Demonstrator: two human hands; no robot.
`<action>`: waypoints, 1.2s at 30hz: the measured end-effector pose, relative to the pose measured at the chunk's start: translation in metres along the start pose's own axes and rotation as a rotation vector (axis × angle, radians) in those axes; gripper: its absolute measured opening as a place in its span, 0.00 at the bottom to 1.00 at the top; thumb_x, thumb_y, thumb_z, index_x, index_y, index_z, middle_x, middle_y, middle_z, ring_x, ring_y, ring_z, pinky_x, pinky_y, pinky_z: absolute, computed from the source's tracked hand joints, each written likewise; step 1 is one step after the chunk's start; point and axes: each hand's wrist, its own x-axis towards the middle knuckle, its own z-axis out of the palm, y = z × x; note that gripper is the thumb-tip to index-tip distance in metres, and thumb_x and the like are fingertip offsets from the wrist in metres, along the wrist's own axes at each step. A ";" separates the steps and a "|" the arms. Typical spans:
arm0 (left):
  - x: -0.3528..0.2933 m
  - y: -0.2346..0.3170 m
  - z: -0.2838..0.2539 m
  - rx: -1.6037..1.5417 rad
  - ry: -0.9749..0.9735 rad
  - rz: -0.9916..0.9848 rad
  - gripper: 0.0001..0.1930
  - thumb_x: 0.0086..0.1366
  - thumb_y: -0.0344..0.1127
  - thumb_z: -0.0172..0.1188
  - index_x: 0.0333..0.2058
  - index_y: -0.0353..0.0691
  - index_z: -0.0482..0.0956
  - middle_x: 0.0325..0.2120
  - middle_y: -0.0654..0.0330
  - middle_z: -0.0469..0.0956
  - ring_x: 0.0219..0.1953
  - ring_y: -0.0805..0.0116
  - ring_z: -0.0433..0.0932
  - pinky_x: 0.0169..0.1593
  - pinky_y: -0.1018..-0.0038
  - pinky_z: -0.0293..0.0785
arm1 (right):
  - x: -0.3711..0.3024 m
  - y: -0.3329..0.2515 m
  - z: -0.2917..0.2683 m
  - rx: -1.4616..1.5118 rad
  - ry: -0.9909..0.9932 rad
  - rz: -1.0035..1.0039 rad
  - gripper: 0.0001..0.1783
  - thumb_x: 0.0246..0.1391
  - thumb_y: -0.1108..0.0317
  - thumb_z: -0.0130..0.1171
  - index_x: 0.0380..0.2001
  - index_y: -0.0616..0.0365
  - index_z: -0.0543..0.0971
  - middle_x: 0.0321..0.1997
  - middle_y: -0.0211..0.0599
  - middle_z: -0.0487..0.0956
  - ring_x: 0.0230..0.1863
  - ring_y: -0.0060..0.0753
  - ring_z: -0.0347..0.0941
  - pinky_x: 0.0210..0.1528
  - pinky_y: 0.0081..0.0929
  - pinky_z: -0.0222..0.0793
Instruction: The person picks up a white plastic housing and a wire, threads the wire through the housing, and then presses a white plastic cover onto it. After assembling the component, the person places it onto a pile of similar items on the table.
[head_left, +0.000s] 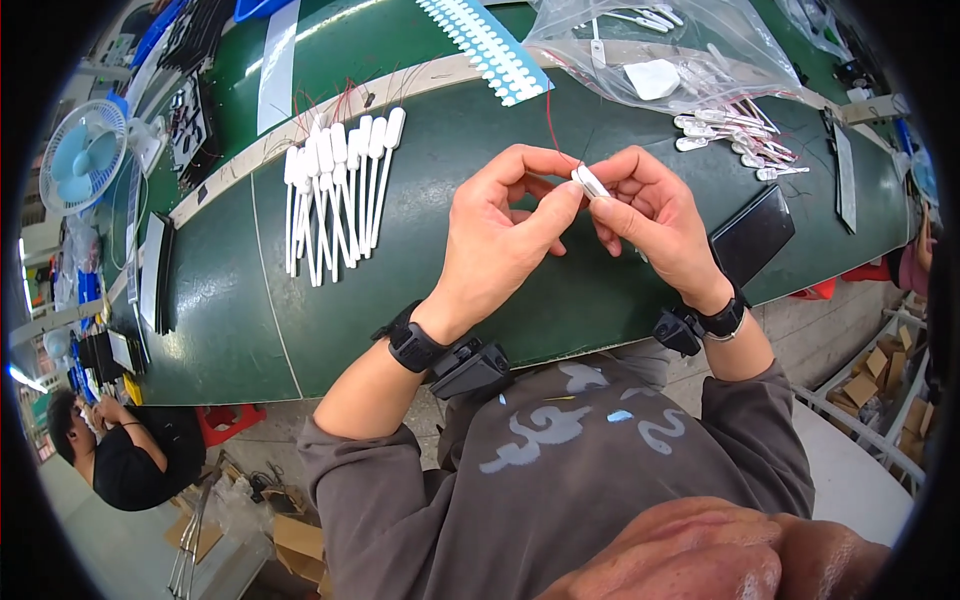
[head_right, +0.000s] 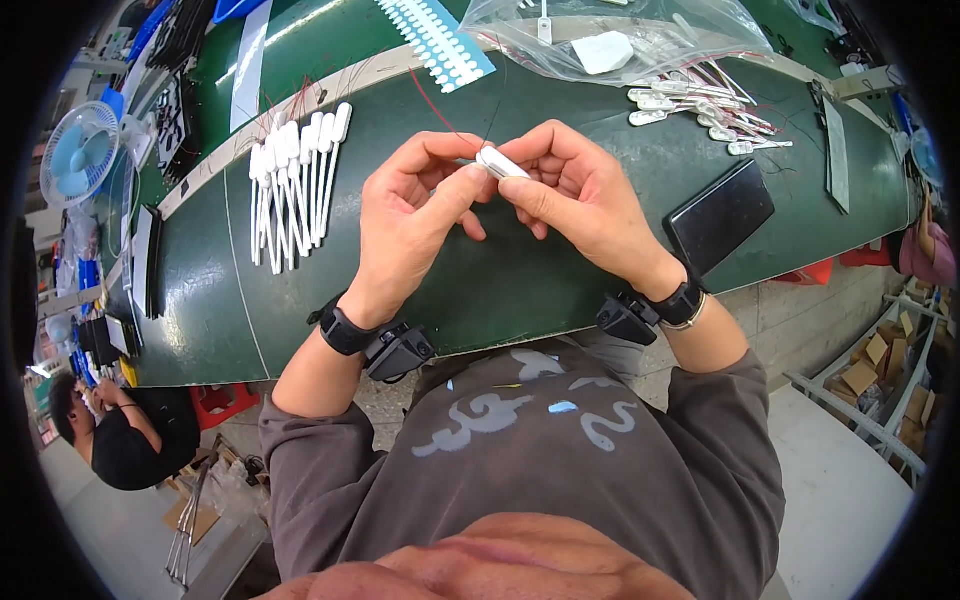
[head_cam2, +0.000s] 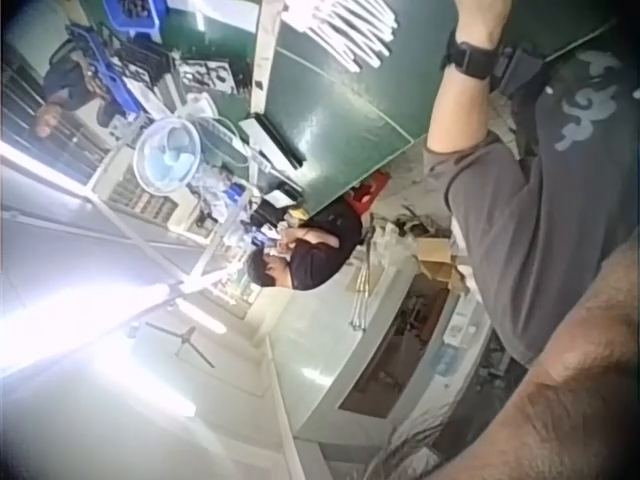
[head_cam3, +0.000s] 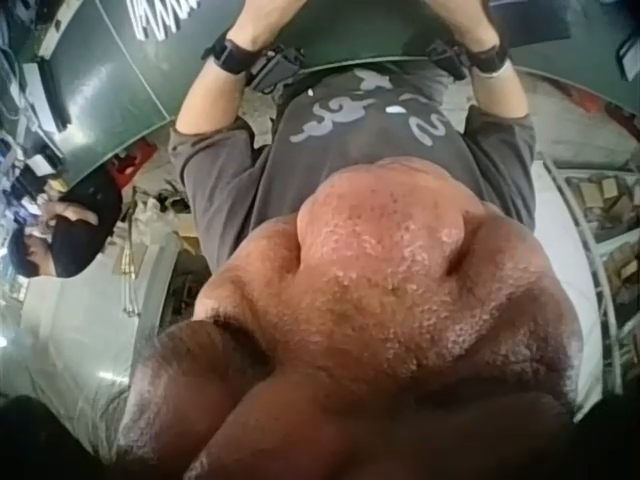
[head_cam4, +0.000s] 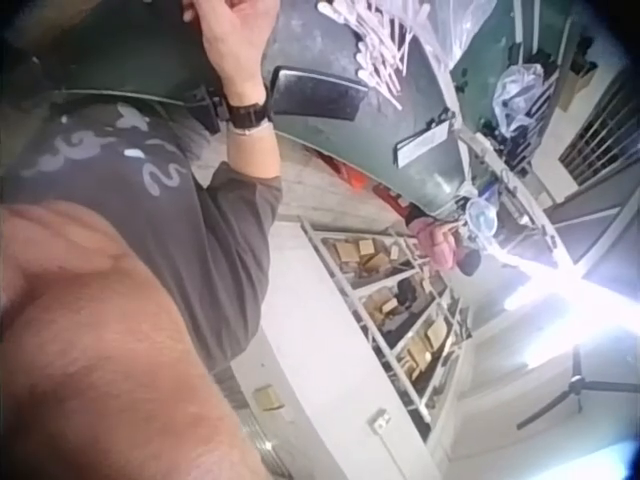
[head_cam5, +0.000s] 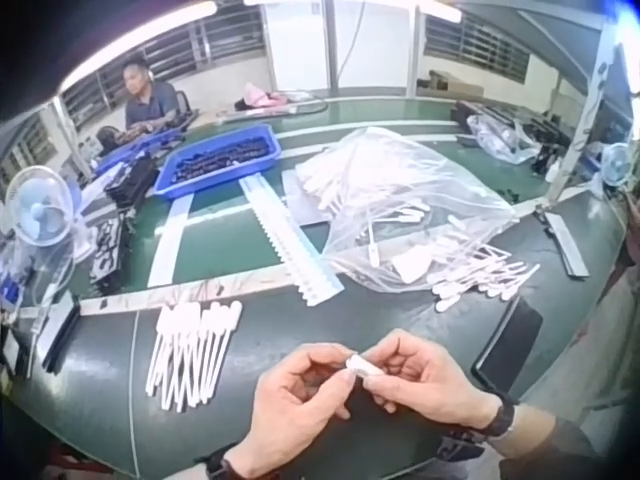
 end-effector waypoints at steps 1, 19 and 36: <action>-0.001 0.000 -0.001 -0.019 0.000 -0.008 0.11 0.64 0.31 0.61 0.43 0.33 0.77 0.36 0.61 0.79 0.34 0.79 0.76 0.28 0.81 0.78 | 0.000 0.000 0.000 -0.019 0.003 0.000 0.11 0.62 0.72 0.58 0.45 0.62 0.71 0.35 0.30 0.76 0.29 0.14 0.72 0.27 0.13 0.67; 0.009 0.014 -0.023 -0.085 -0.200 -0.242 0.09 0.63 0.29 0.62 0.40 0.32 0.77 0.36 0.58 0.81 0.37 0.75 0.80 0.34 0.78 0.81 | -0.006 0.010 -0.003 -0.220 -0.012 -0.092 0.12 0.61 0.73 0.59 0.46 0.64 0.73 0.41 0.33 0.79 0.35 0.13 0.72 0.35 0.12 0.68; 0.012 0.012 -0.032 -0.069 -0.231 -0.305 0.07 0.65 0.28 0.59 0.40 0.33 0.78 0.41 0.56 0.80 0.40 0.70 0.81 0.40 0.74 0.83 | -0.005 0.009 -0.002 -0.355 -0.055 -0.032 0.12 0.62 0.73 0.57 0.47 0.64 0.72 0.44 0.35 0.79 0.39 0.15 0.73 0.38 0.13 0.68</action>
